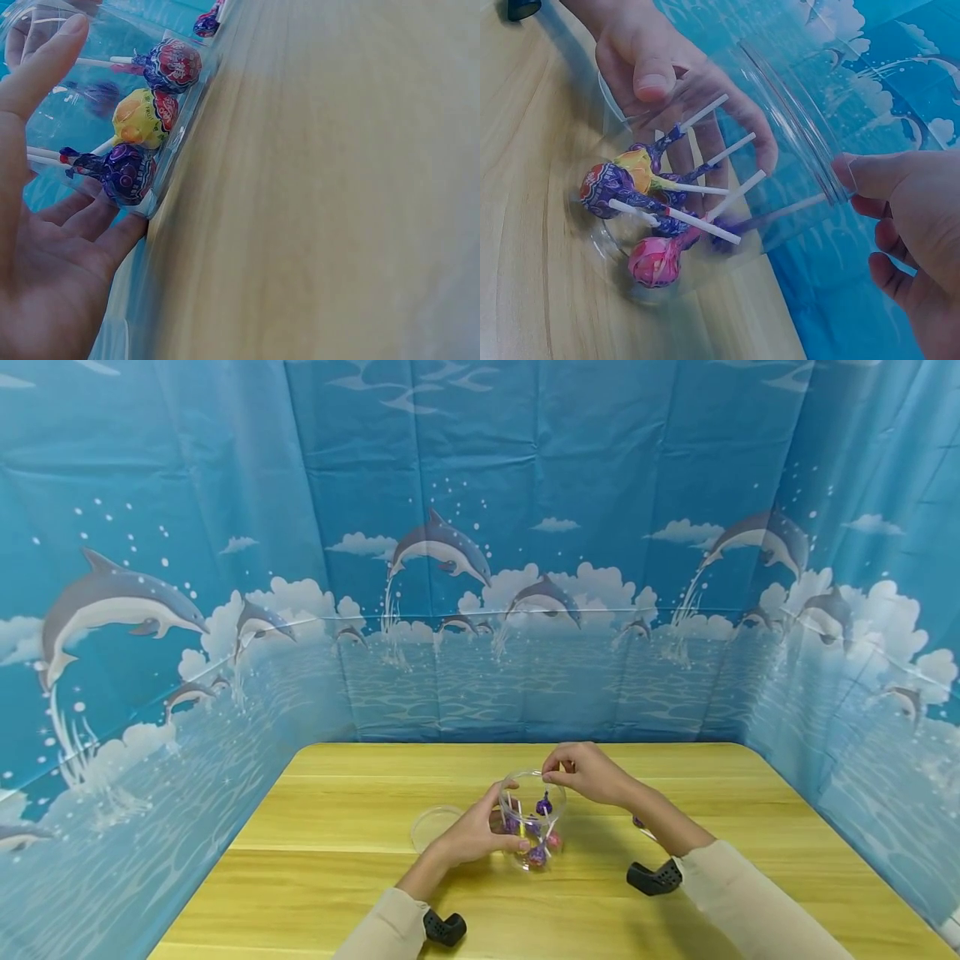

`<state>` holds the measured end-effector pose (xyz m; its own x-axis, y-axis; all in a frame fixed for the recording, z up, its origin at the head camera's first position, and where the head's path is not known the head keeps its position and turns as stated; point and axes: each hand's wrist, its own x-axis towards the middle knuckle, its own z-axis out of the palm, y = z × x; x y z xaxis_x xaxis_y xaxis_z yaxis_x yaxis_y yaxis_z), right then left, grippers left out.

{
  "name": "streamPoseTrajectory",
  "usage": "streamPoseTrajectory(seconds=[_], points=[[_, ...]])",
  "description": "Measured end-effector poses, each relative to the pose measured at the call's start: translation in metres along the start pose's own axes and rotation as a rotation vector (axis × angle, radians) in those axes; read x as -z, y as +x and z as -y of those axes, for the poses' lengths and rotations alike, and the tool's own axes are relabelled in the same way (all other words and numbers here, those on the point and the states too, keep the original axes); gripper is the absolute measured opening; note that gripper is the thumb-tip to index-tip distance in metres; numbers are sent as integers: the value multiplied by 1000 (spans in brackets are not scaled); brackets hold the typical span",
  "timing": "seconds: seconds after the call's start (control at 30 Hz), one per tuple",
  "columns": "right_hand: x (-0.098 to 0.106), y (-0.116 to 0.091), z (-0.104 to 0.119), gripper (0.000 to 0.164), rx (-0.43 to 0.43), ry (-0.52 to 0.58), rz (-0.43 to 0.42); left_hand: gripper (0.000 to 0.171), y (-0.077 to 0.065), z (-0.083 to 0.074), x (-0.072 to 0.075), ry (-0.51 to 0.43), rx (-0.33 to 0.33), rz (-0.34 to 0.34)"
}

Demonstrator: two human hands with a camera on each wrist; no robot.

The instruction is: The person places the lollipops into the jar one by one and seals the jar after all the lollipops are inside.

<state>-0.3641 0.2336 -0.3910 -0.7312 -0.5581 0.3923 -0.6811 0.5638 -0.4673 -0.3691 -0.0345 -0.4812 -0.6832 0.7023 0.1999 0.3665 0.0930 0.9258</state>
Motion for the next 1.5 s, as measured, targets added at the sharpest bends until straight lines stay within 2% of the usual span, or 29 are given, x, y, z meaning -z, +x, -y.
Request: streamPoseTrajectory(seconds=[0.23, 0.67, 0.93, 1.27, 1.5], points=[[2, -2, 1, 6, 1, 5, -14, 82, 0, 1, -1, -5, 2, -5], [11, -16, -6, 8, -58, 24, -16, 82, 0, 3, -1, -15, 7, -2], [22, -30, -13, 8, -117, 29, -8, 82, 1, 4, -1, 10, 29, -14], [32, -50, -24, 7, -121, 27, -39, 82, -2, 4, -2, 20, 33, -19], [39, -67, -31, 9, -168, 36, -30, 83, -2, 4, -2, 23, 33, -20]])
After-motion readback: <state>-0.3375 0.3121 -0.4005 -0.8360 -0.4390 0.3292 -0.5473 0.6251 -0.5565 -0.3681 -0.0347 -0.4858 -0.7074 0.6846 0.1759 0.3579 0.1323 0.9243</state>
